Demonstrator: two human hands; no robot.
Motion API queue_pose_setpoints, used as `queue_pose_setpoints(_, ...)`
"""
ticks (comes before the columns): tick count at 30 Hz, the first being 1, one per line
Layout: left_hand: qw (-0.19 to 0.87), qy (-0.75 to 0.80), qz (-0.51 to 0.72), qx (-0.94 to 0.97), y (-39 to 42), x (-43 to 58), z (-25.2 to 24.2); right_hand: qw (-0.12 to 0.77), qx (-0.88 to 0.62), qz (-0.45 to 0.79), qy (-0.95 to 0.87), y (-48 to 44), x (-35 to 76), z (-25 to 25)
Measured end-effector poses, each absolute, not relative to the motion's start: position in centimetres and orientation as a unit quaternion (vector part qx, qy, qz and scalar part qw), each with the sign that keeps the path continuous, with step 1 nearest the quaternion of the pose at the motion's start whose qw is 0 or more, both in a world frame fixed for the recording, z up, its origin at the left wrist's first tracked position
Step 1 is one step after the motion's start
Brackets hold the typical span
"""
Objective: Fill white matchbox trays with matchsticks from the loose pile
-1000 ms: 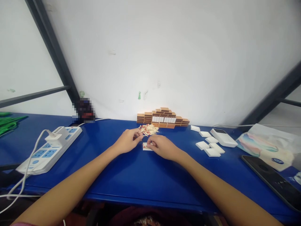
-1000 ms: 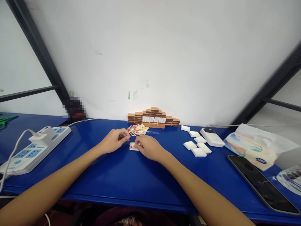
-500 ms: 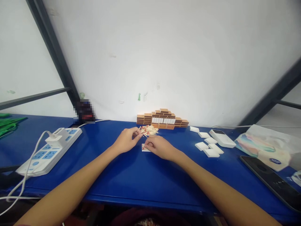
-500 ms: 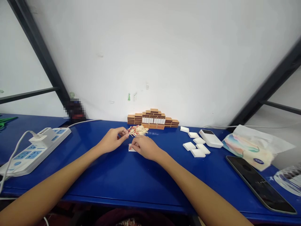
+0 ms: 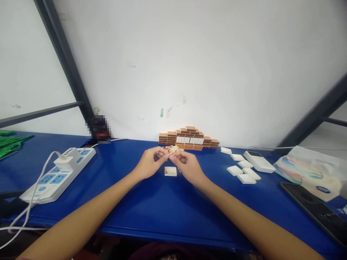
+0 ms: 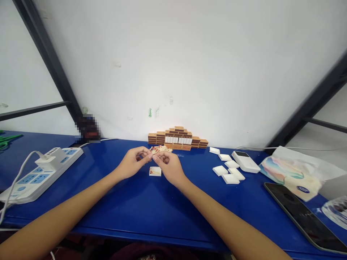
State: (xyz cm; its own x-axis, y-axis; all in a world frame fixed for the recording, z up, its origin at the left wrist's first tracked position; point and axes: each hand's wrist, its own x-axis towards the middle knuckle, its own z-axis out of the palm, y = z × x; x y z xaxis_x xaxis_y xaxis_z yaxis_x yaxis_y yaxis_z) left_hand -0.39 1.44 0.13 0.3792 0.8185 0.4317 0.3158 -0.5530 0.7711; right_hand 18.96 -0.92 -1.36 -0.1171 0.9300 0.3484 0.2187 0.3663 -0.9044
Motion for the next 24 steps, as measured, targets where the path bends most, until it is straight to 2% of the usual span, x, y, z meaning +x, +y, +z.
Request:
queue_pose_setpoints(5,0.277,0.359,0.399,0.797,0.9,0.0,0.1,0.530,-0.425,0.365,-0.637,-1.3,18.9,-0.8)
queue_pose_setpoints(9,0.170,0.350,0.323,0.863,0.9,-0.9,0.4,0.508,-0.431,0.258,-0.700,-1.3,19.7,-0.4)
queue_pose_setpoints(12,0.090,0.330,0.233,0.910,1.3,-1.9,0.6,0.424,-0.442,0.168,-0.772,-1.1,20.4,-0.3)
queue_pose_setpoints(18,0.094,0.318,0.154,0.931,1.9,-2.2,0.2,0.210,-0.462,0.126,-0.852,-1.0,20.4,0.3)
queue_pose_setpoints(24,0.098,0.311,0.179,0.928,1.9,-1.9,-0.1,0.140,-0.476,0.105,-0.862,-1.1,20.1,1.0)
